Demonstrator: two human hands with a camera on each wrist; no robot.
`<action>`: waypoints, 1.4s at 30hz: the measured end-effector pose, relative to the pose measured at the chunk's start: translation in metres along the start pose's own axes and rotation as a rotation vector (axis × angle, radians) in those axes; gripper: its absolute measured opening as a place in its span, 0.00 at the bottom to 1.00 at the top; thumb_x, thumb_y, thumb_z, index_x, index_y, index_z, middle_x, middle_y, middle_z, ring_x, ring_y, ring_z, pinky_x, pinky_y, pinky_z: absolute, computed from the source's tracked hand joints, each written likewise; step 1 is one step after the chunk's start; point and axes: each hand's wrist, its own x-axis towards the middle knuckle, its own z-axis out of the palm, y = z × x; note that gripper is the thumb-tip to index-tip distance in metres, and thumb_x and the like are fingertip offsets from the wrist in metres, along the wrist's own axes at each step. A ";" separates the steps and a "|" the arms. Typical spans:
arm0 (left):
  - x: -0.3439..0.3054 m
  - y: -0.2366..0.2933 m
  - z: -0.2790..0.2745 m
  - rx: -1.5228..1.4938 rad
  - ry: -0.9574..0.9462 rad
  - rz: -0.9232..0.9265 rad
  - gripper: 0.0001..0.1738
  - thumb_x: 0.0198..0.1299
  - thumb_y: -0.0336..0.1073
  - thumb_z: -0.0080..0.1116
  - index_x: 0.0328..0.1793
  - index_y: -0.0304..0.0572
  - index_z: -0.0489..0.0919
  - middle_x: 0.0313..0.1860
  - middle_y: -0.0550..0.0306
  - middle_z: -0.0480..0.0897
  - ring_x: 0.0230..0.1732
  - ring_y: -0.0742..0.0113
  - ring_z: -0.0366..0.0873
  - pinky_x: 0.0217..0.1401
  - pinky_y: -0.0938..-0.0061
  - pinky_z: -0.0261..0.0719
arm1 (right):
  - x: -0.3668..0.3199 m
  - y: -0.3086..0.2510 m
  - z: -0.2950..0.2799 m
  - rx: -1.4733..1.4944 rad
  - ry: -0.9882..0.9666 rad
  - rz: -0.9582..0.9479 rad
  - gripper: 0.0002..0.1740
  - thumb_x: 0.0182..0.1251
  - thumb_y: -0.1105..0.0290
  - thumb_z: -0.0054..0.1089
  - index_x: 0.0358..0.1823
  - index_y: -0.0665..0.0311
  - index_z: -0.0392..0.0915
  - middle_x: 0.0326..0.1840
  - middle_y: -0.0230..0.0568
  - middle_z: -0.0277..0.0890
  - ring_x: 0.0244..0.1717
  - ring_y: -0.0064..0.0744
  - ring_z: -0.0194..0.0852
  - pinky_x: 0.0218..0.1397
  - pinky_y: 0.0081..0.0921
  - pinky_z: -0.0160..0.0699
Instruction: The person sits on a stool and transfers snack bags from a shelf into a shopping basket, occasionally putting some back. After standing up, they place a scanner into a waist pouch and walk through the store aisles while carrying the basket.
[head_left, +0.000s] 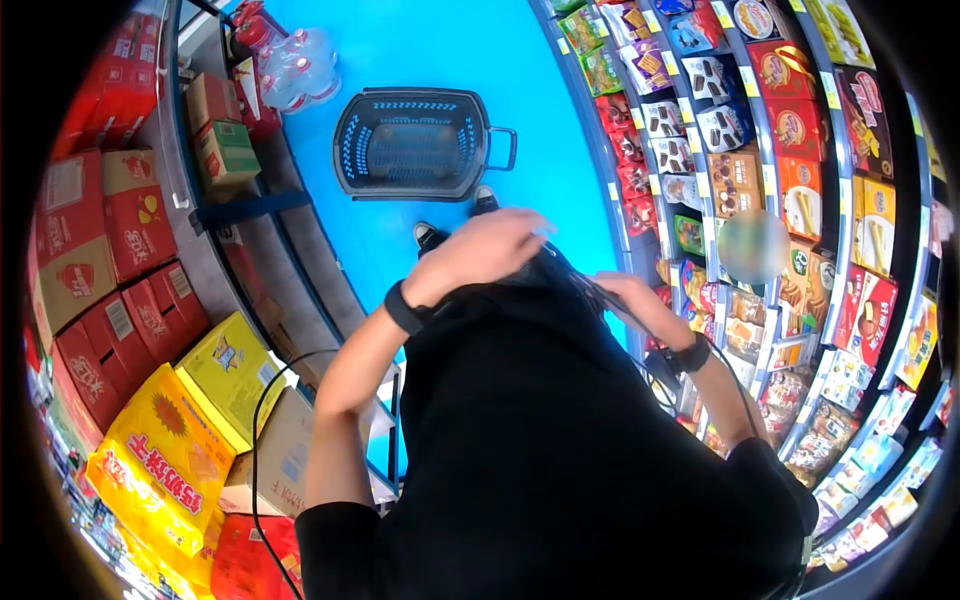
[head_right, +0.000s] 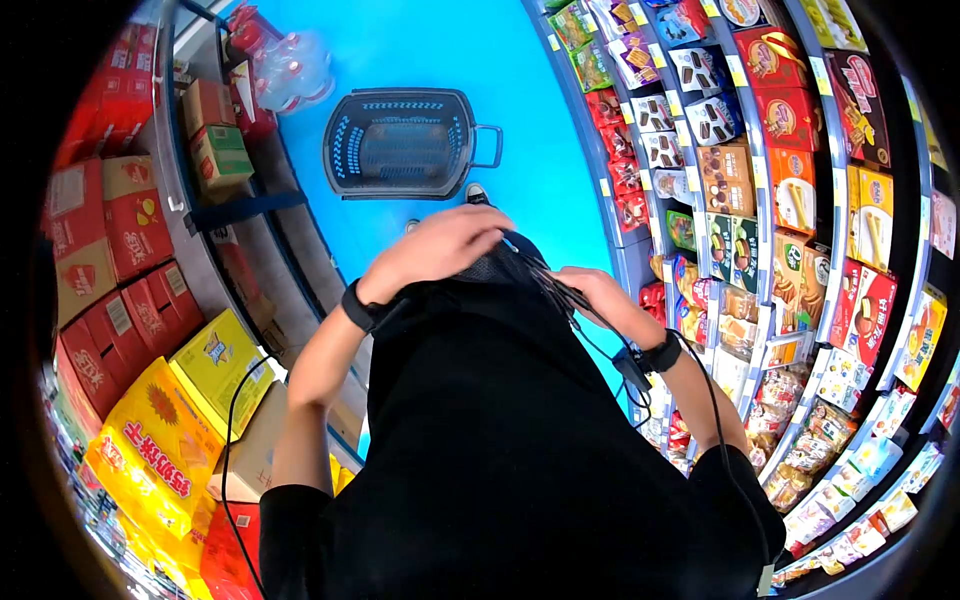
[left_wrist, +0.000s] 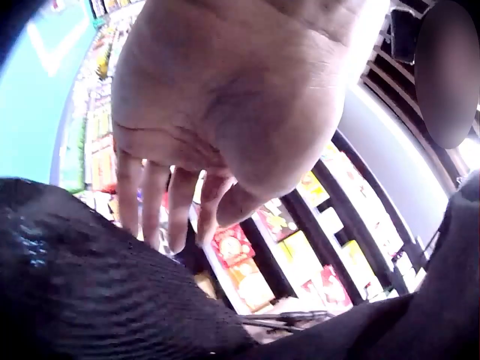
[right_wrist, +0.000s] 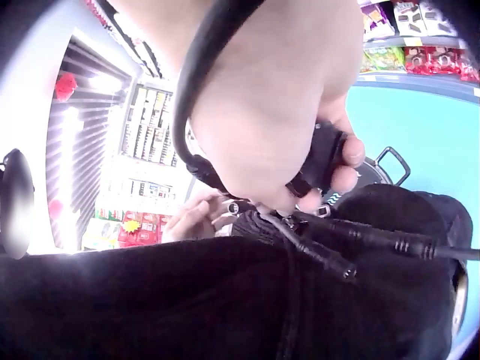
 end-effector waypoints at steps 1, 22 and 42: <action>0.012 0.000 0.009 0.077 -0.110 0.023 0.12 0.62 0.34 0.47 0.49 0.40 0.76 0.46 0.51 0.79 0.47 0.52 0.75 0.47 0.63 0.73 | 0.002 0.004 -0.003 -0.012 0.017 -0.039 0.20 0.59 0.79 0.52 0.55 0.57 0.72 0.29 0.43 0.68 0.29 0.39 0.68 0.36 0.29 0.69; 0.049 -0.027 0.034 0.024 -0.395 0.014 0.08 0.55 0.34 0.56 0.35 0.36 0.78 0.35 0.52 0.73 0.40 0.56 0.72 0.44 0.68 0.70 | 0.065 -0.016 -0.040 -0.583 -0.299 -0.149 0.14 0.55 0.60 0.57 0.26 0.66 0.73 0.17 0.48 0.72 0.22 0.51 0.73 0.27 0.40 0.71; -0.134 -0.024 0.009 0.750 -0.142 -0.339 0.10 0.49 0.29 0.52 0.39 0.32 0.73 0.39 0.52 0.68 0.43 0.58 0.68 0.48 0.71 0.72 | 0.044 -0.042 -0.038 -0.741 -0.303 -0.152 0.10 0.56 0.66 0.53 0.27 0.66 0.72 0.15 0.47 0.73 0.23 0.48 0.75 0.27 0.39 0.72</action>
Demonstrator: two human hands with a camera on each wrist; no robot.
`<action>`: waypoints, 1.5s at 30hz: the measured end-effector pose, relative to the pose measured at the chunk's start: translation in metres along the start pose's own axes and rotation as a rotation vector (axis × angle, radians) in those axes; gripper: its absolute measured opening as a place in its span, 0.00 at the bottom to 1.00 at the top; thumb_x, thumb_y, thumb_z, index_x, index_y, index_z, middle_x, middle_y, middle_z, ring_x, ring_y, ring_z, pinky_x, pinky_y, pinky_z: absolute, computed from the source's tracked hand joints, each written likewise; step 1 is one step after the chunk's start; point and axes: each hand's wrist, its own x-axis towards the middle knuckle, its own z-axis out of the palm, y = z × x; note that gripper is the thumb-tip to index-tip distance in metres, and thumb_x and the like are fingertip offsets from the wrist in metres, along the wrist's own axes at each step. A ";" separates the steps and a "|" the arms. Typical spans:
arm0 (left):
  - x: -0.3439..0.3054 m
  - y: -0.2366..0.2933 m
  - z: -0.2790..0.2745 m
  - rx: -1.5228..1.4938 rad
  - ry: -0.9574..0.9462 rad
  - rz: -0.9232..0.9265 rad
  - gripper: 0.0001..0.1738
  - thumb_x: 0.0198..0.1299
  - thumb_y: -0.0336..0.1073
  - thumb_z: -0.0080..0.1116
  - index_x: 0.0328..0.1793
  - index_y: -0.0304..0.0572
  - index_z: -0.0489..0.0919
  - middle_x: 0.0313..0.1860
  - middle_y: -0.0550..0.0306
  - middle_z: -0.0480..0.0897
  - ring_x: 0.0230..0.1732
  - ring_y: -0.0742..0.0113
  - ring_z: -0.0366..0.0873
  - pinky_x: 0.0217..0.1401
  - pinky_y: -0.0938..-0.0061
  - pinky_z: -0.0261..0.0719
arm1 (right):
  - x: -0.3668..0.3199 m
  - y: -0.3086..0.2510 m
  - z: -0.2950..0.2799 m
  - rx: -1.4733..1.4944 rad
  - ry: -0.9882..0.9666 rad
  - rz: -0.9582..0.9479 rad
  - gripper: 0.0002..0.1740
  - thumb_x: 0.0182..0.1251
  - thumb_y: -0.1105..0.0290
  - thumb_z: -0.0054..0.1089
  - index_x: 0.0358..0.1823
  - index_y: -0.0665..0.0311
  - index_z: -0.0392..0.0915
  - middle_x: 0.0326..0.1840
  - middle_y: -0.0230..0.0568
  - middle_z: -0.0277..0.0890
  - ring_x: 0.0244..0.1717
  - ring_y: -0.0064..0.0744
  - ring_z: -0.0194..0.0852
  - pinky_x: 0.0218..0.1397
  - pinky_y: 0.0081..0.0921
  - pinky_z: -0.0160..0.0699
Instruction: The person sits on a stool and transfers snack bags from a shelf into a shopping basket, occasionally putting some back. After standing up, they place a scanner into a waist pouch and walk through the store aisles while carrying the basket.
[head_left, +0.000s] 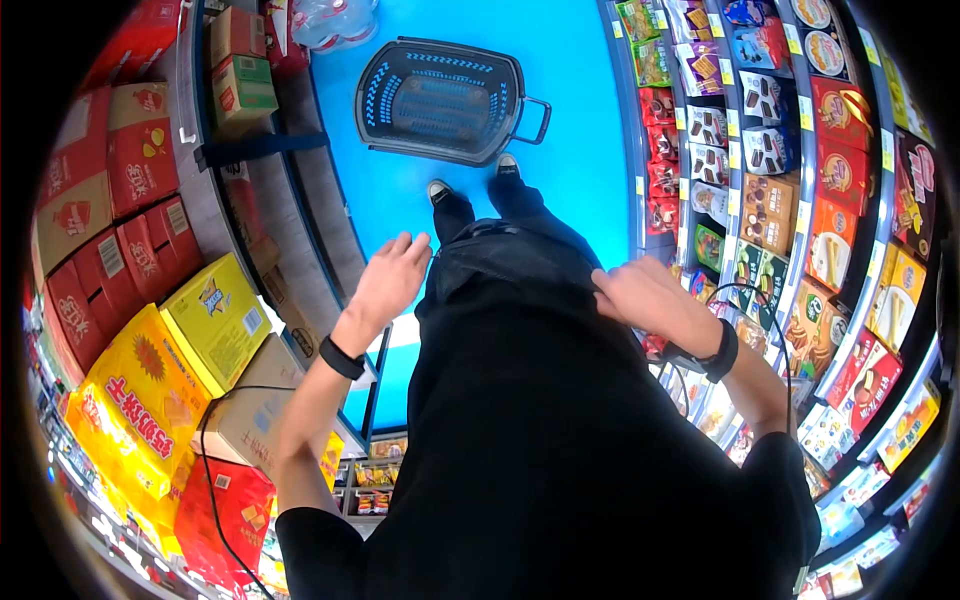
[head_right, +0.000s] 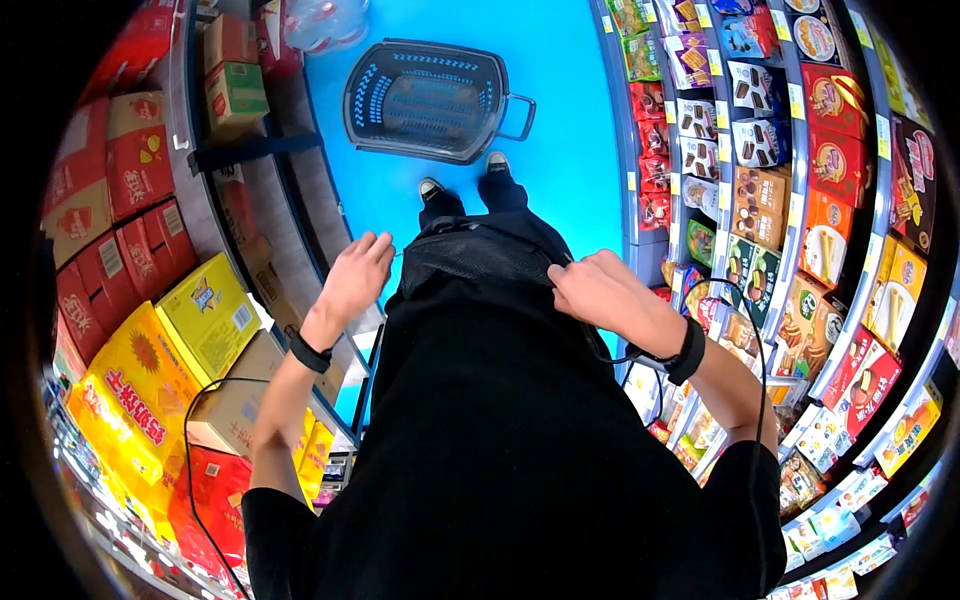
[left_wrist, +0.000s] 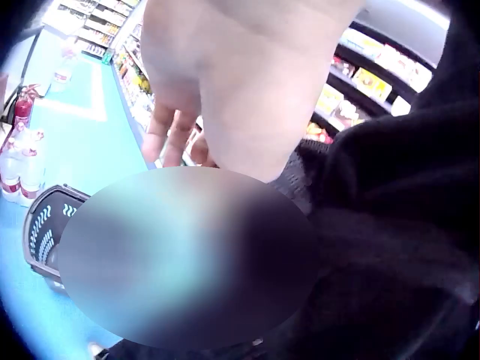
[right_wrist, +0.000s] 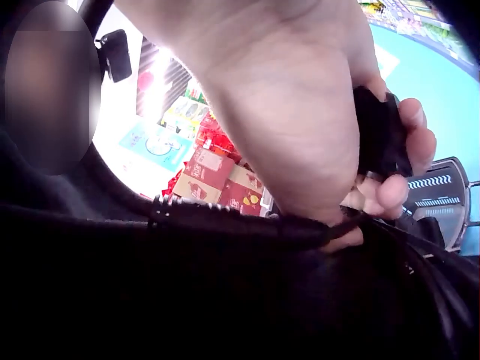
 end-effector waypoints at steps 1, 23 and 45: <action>-0.002 0.009 -0.013 -0.039 0.029 -0.034 0.12 0.49 0.29 0.53 0.40 0.32 0.73 0.41 0.51 0.69 0.44 0.56 0.69 0.49 0.69 0.72 | -0.001 -0.001 -0.001 -0.012 -0.003 -0.002 0.10 0.56 0.65 0.54 0.26 0.66 0.73 0.16 0.47 0.73 0.23 0.47 0.76 0.28 0.39 0.73; -0.036 0.060 -0.032 -0.684 0.201 0.070 0.15 0.45 0.25 0.56 0.43 0.40 0.79 0.35 0.55 0.75 0.40 0.58 0.73 0.43 0.68 0.74 | 0.085 -0.062 -0.009 0.060 0.044 -0.350 0.13 0.57 0.64 0.58 0.38 0.64 0.72 0.33 0.44 0.69 0.30 0.44 0.76 0.31 0.36 0.75; -0.019 0.037 -0.009 -0.544 0.030 -0.454 0.11 0.51 0.27 0.53 0.42 0.34 0.69 0.35 0.43 0.78 0.33 0.43 0.76 0.35 0.57 0.76 | 0.078 -0.100 0.033 -0.040 -0.010 -0.226 0.08 0.55 0.72 0.50 0.36 0.67 0.71 0.31 0.44 0.75 0.27 0.38 0.80 0.26 0.29 0.76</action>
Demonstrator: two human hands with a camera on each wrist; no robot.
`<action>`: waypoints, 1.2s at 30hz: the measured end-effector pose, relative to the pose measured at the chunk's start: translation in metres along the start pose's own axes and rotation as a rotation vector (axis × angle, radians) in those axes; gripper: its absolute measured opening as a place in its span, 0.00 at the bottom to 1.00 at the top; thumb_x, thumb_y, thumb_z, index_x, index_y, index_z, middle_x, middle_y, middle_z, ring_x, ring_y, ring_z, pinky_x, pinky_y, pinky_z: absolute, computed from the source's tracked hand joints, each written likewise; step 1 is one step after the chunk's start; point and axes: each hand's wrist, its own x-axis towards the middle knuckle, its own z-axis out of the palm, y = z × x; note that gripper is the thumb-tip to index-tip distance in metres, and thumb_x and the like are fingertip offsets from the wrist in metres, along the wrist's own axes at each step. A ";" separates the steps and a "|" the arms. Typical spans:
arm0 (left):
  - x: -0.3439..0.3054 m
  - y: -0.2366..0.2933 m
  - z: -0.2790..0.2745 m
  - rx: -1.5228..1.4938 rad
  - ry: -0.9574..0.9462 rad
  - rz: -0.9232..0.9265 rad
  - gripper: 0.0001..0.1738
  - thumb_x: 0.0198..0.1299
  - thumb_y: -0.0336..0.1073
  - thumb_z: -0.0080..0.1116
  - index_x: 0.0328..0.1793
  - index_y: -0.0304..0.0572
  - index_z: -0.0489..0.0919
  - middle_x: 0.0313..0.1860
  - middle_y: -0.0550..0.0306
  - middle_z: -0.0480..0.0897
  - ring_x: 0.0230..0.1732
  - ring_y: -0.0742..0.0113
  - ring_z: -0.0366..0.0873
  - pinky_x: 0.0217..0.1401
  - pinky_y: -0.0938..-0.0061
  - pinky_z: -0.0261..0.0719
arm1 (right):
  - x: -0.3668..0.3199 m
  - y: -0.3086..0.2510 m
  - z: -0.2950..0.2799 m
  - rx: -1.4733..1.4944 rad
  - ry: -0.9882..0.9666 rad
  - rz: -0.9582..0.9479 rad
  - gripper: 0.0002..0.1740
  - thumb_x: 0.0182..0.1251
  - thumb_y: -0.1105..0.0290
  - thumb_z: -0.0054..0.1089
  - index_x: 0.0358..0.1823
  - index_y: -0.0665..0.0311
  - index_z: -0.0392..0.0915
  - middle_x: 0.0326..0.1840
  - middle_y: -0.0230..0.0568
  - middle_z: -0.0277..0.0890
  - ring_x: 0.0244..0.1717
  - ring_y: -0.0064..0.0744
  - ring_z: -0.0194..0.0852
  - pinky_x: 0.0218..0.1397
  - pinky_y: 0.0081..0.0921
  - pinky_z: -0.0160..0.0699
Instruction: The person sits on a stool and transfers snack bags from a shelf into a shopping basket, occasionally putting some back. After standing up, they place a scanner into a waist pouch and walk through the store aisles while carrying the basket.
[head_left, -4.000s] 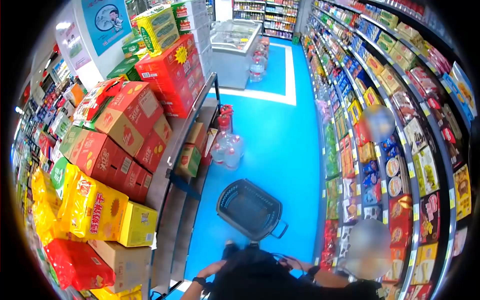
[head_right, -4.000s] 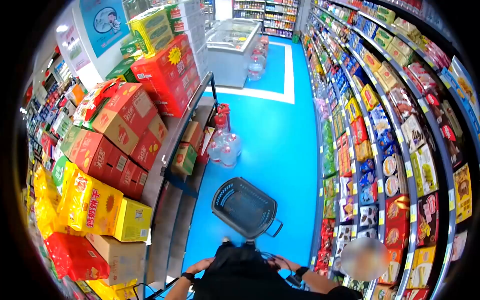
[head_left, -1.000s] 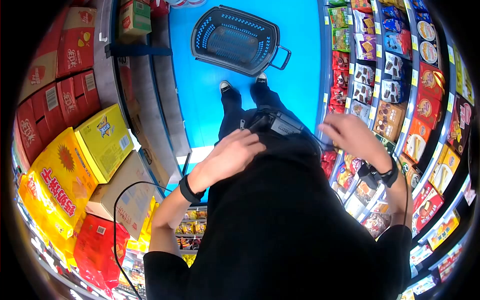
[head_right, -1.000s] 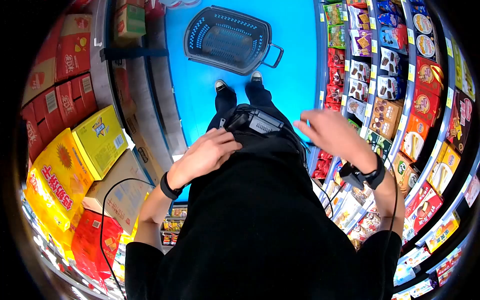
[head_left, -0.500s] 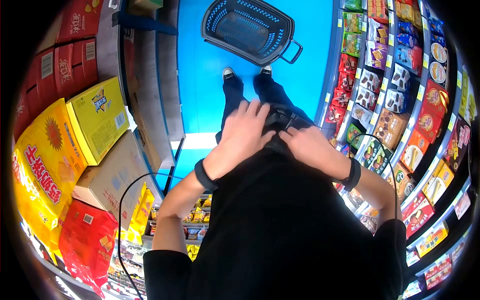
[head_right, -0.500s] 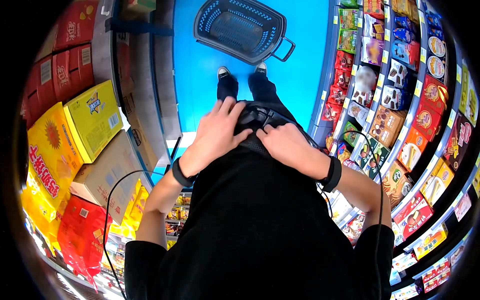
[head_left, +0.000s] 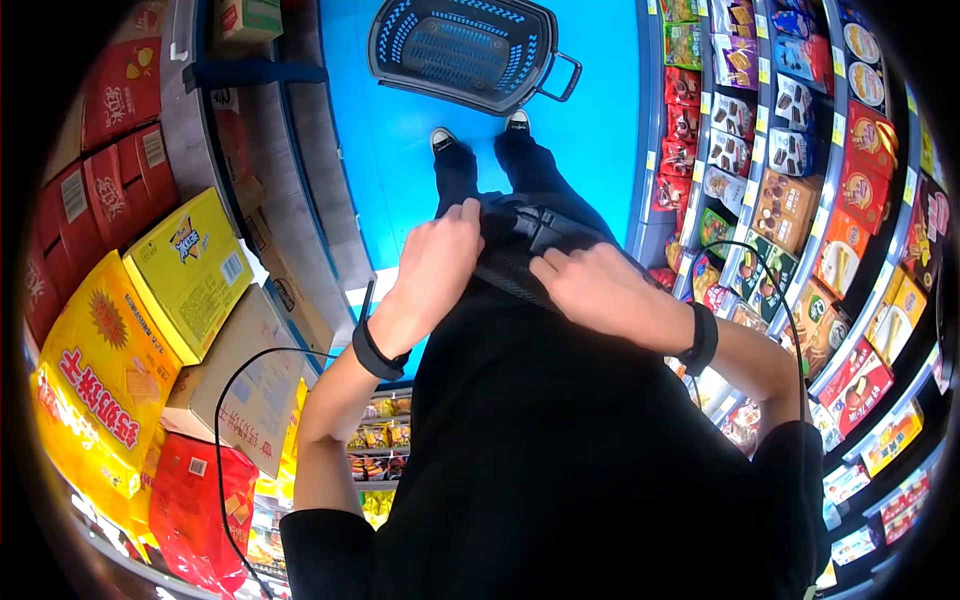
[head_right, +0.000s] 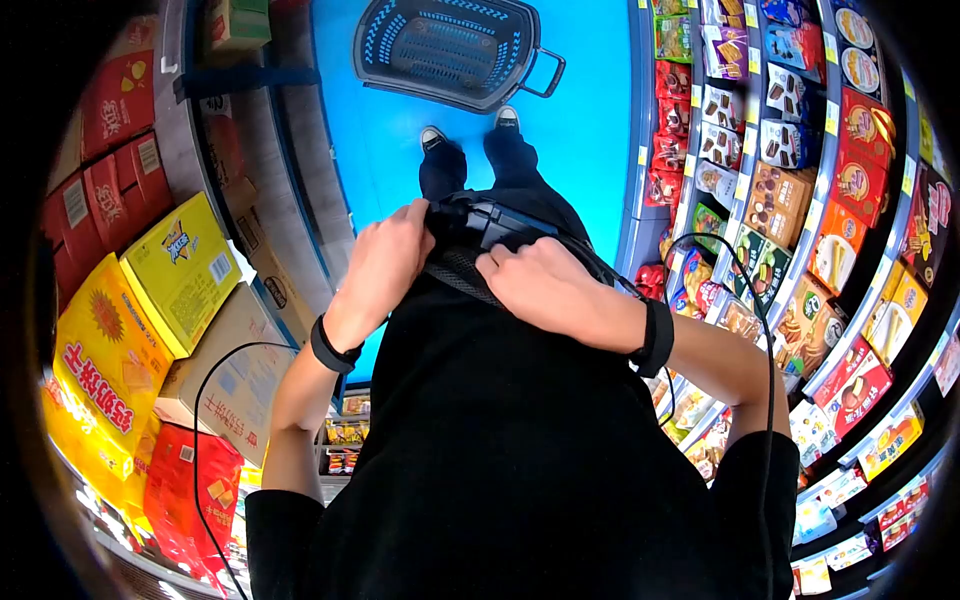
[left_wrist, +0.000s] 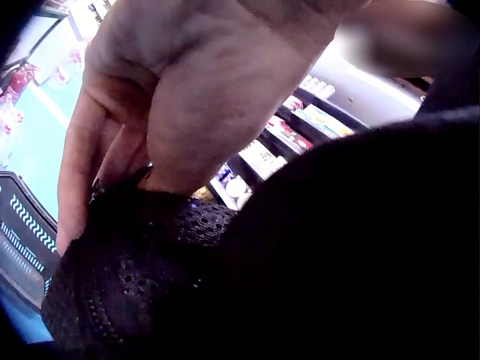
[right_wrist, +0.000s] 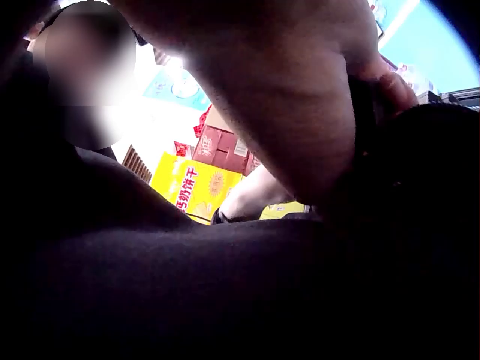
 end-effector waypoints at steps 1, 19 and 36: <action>-0.005 0.004 0.001 0.001 -0.001 0.002 0.11 0.51 0.27 0.53 0.42 0.34 0.69 0.35 0.43 0.78 0.33 0.43 0.76 0.35 0.57 0.76 | 0.001 0.001 0.000 -0.003 0.057 0.006 0.08 0.55 0.72 0.50 0.37 0.66 0.71 0.32 0.44 0.74 0.26 0.38 0.79 0.26 0.28 0.76; -0.074 0.046 -0.032 -0.492 0.060 0.437 0.26 0.34 0.23 0.65 0.46 0.35 0.73 0.42 0.47 0.76 0.33 0.53 0.78 0.31 0.70 0.79 | -0.001 -0.002 -0.006 0.262 0.102 -0.310 0.23 0.45 0.68 0.63 0.46 0.58 0.69 0.42 0.40 0.66 0.29 0.37 0.78 0.28 0.31 0.75; 0.048 -0.004 0.048 0.678 -0.490 0.112 0.11 0.52 0.39 0.56 0.34 0.41 0.82 0.43 0.54 0.77 0.39 0.54 0.78 0.39 0.63 0.77 | -0.034 0.017 0.006 0.307 0.265 -0.265 0.17 0.49 0.76 0.58 0.44 0.63 0.73 0.33 0.39 0.75 0.27 0.34 0.76 0.26 0.26 0.73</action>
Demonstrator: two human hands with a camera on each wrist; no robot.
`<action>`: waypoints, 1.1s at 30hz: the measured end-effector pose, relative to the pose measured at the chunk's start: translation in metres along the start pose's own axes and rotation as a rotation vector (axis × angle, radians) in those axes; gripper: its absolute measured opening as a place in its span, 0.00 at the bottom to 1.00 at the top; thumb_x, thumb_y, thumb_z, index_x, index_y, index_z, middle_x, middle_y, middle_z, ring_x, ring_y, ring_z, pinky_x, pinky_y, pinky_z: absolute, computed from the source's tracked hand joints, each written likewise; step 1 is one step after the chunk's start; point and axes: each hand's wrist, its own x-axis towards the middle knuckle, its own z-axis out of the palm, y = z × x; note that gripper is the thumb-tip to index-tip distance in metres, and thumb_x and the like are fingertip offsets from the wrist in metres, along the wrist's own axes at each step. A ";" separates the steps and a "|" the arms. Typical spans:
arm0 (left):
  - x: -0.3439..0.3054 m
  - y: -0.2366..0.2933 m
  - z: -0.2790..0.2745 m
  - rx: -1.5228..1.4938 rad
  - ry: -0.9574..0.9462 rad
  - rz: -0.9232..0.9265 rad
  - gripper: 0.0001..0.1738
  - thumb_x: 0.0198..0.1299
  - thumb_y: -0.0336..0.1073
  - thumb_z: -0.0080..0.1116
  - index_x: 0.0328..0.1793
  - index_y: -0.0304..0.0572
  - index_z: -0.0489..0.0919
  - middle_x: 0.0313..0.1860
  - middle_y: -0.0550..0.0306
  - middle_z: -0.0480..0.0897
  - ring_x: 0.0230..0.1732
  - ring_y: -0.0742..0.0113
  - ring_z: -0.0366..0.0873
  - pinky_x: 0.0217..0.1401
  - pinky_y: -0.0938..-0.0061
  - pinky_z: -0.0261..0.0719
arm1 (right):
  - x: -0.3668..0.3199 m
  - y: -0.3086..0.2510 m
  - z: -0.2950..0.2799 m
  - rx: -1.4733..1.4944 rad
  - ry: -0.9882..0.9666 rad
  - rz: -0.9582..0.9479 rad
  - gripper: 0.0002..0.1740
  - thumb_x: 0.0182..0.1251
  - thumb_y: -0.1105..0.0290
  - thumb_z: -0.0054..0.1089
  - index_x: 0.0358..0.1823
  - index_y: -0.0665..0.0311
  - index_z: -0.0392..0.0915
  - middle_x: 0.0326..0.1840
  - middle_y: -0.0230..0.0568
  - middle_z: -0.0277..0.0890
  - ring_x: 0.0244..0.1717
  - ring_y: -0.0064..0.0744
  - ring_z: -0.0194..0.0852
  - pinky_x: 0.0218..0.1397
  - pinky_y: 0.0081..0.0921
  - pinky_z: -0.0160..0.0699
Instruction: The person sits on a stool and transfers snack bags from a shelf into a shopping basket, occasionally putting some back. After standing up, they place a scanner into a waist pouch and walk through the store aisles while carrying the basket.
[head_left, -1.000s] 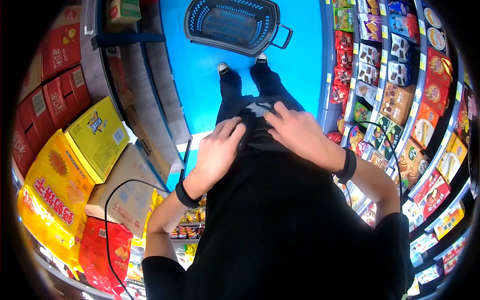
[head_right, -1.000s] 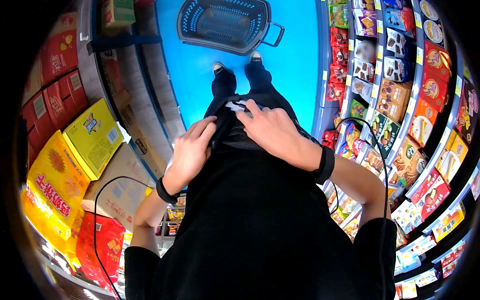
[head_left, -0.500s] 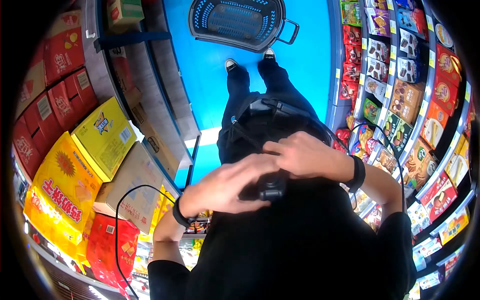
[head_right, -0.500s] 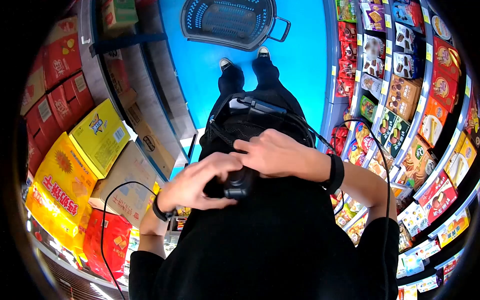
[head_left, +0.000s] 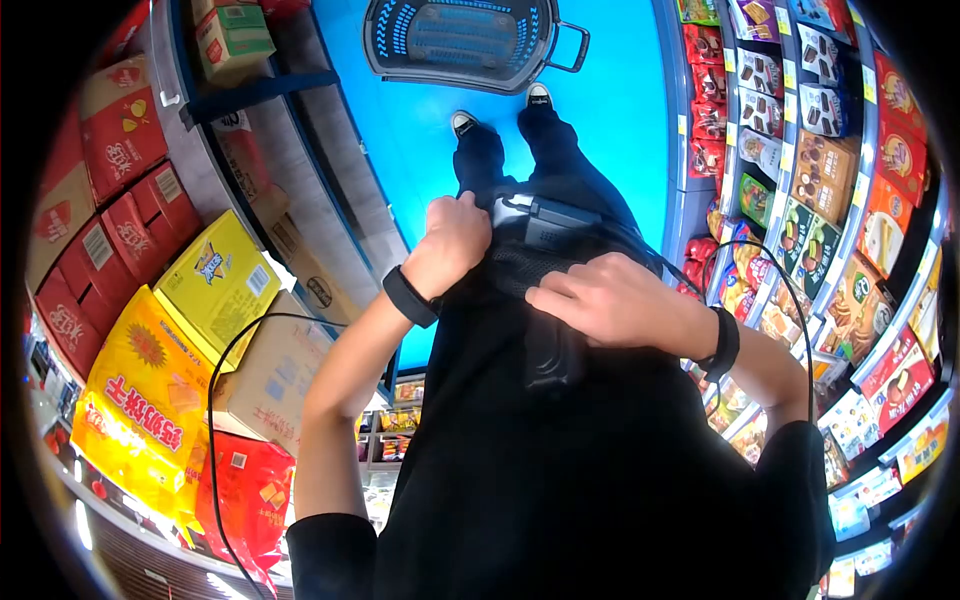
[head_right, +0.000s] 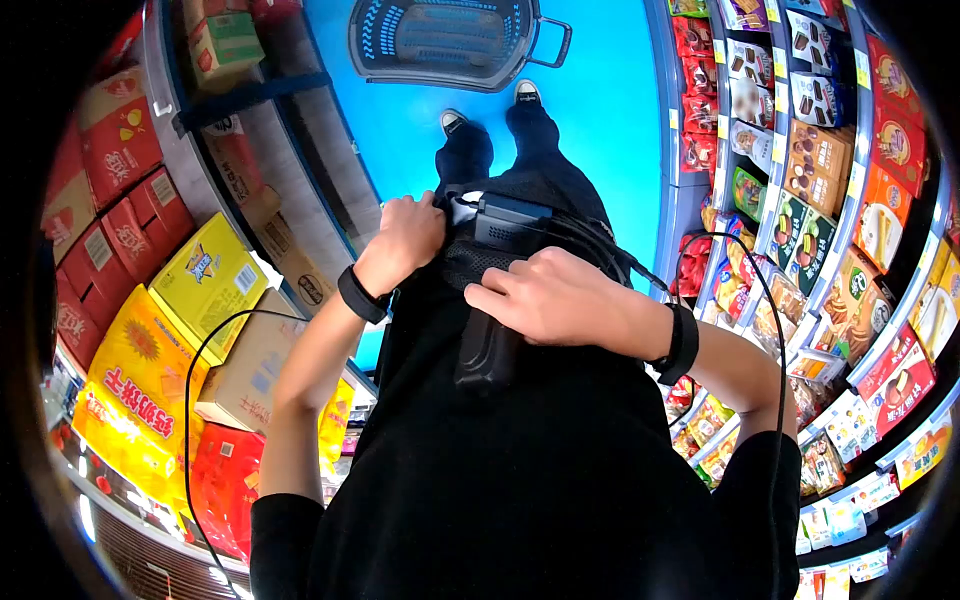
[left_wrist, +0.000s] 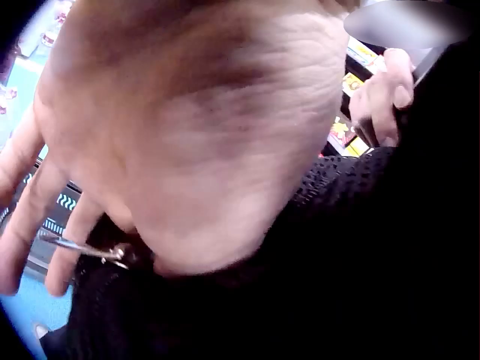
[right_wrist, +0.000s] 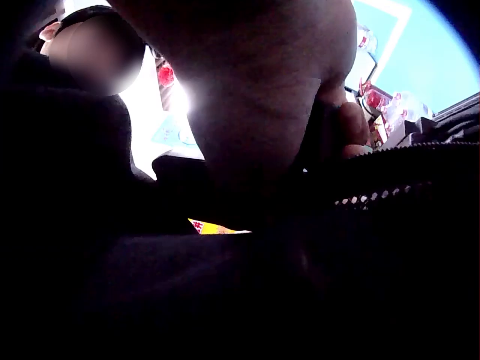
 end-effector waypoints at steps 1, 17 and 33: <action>0.005 -0.004 0.001 0.006 -0.001 -0.001 0.11 0.52 0.39 0.56 0.34 0.41 0.82 0.43 0.54 0.77 0.39 0.54 0.78 0.39 0.63 0.77 | -0.001 0.001 -0.001 -0.019 -0.037 0.031 0.17 0.48 0.76 0.58 0.44 0.63 0.73 0.33 0.39 0.75 0.27 0.34 0.76 0.26 0.26 0.73; -0.029 -0.029 -0.008 -0.689 -0.086 0.167 0.16 0.44 0.24 0.59 0.43 0.29 0.75 0.41 0.34 0.77 0.45 0.42 0.75 0.47 0.60 0.74 | -0.010 0.012 -0.001 0.003 0.063 0.027 0.20 0.47 0.68 0.60 0.44 0.61 0.71 0.29 0.38 0.73 0.26 0.34 0.77 0.26 0.28 0.74; -0.080 -0.007 -0.022 -0.749 0.338 -0.141 0.11 0.58 0.33 0.49 0.45 0.38 0.76 0.35 0.45 0.76 0.38 0.45 0.76 0.42 0.59 0.73 | 0.013 0.001 -0.018 -0.444 -0.009 0.339 0.19 0.54 0.73 0.54 0.50 0.65 0.70 0.24 0.39 0.70 0.21 0.32 0.75 0.21 0.23 0.72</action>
